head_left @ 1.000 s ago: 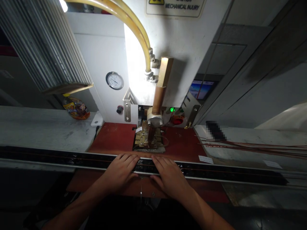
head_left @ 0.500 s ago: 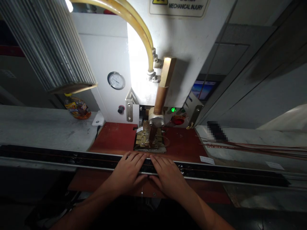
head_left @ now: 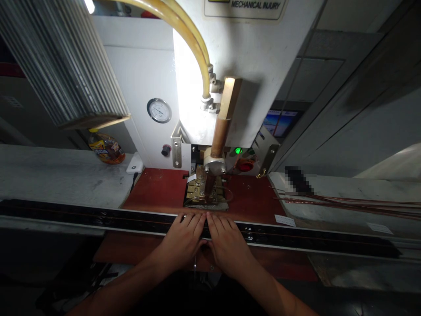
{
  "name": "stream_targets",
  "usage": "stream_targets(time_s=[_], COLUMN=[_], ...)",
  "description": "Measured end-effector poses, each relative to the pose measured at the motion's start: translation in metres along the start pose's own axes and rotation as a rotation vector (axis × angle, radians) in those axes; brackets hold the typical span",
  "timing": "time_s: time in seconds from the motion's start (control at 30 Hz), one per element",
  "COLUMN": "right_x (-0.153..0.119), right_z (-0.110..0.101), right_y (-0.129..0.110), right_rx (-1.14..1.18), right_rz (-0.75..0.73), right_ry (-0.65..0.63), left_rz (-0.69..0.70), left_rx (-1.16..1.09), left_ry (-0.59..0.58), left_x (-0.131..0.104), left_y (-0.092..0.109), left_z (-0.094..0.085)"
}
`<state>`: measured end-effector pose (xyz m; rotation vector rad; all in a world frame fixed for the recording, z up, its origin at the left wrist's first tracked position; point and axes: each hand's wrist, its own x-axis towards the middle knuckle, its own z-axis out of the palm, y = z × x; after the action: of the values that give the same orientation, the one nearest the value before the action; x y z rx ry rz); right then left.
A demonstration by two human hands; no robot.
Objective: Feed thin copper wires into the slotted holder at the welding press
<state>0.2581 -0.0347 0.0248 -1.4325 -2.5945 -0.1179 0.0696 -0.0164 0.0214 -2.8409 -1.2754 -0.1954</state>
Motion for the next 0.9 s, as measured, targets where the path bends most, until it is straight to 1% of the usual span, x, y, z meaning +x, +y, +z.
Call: stream_targets(time_s=[0.17,0.37,0.63,0.9], right_x=[0.0008,0.0019,-0.0004,0.0002], right_z=[0.0026,0.0015,-0.0004,0.0030], right_y=[0.0005,0.0003,0.0008,0.0007], right_rx=[-0.007,-0.007,0.017,0.045], right_rz=[-0.007,-0.008,0.009,0.010], right_ry=[0.005,0.001,0.011,0.028], left_rz=[0.007,0.003,0.039,0.033], left_rx=[0.015,0.022,0.015,0.004], left_ry=[0.009,-0.005,0.041,0.015], left_x=[0.0005,0.0009,-0.0021,-0.0008], left_y=[-0.0012,-0.0003,-0.0041,-0.0042], left_z=[0.0029,0.0006,0.0010,0.0022])
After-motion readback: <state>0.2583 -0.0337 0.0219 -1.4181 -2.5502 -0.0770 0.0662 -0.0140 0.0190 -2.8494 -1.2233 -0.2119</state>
